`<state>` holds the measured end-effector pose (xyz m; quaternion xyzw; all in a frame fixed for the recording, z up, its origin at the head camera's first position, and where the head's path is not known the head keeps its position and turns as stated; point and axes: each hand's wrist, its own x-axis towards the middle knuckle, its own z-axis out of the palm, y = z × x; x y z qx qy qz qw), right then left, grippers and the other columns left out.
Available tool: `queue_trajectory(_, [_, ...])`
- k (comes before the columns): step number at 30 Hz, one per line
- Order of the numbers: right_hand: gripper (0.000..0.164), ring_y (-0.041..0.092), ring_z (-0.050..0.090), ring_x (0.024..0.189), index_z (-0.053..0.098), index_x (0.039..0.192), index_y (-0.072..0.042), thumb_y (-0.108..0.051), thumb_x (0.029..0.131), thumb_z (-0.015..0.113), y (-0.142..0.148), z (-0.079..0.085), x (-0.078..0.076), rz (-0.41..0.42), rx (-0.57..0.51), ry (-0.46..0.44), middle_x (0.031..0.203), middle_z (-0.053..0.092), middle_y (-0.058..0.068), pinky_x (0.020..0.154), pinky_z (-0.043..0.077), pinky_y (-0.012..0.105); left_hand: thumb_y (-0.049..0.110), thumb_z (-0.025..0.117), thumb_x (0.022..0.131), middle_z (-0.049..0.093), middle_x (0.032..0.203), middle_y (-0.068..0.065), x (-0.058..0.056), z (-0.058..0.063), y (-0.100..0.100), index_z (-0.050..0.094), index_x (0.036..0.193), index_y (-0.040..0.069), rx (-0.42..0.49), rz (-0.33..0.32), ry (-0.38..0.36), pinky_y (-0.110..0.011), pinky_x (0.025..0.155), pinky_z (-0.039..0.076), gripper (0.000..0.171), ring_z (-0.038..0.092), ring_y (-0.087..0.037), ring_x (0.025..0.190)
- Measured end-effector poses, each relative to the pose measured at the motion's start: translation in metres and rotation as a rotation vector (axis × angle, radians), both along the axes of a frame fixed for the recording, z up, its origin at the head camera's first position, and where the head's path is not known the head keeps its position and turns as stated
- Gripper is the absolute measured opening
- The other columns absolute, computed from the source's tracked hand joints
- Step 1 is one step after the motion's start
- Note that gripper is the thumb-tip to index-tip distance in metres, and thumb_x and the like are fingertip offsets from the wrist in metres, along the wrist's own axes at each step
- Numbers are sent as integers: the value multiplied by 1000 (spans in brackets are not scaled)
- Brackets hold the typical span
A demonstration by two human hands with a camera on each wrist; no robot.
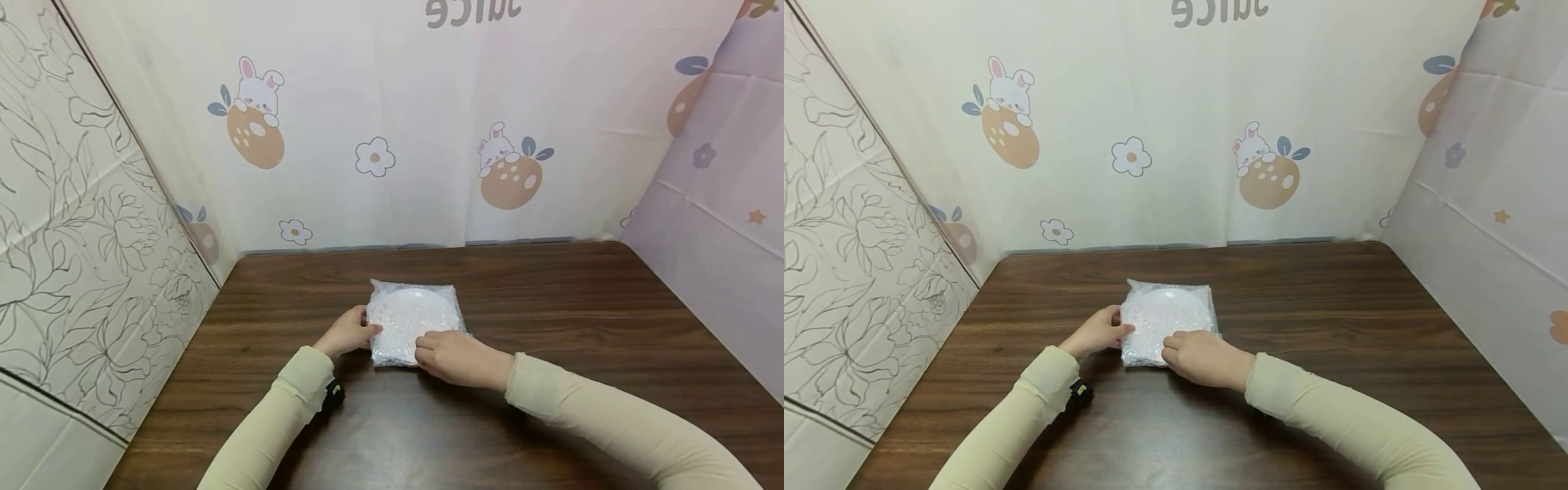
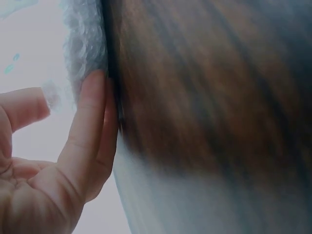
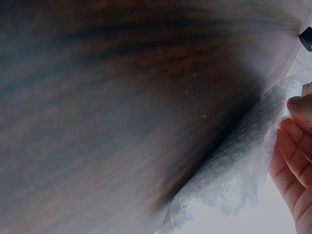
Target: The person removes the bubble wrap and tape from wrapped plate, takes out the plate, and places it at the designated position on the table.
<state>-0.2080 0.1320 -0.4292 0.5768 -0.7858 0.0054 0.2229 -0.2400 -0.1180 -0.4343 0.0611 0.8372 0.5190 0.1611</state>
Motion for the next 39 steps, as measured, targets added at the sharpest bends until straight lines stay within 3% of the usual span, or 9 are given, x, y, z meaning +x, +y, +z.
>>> queue_trajectory(15, [16, 3, 52, 71, 58, 82, -17, -13, 86, 74, 3, 1, -3, -40, -53, -152, 78, 55, -9, 61, 47, 17, 12, 63, 94, 61, 104, -16, 1, 2, 2, 46, 135, -7, -92, 4, 45, -32, 70, 59, 48, 66, -17, 80])
queue_trajectory(30, [13, -3, 50, 69, 59, 85, -18, -11, 91, 69, 8, 14, -9, -71, -147, -337, 79, 57, -12, 62, 46, 14, 14, 63, 94, 61, 107, -17, 1, 2, 1, 46, 135, -6, -124, -7, 50, -30, 69, 58, 48, 66, -17, 78])
queue_trajectory(39, [10, -3, 50, 69, 60, 89, -18, -13, 92, 68, 9, 26, -11, -88, -163, -352, 81, 59, -12, 62, 46, 14, 17, 64, 94, 61, 101, -14, 1, 3, 0, 48, 131, -6, -161, -8, 66, -30, 66, 56, 47, 65, -16, 74])
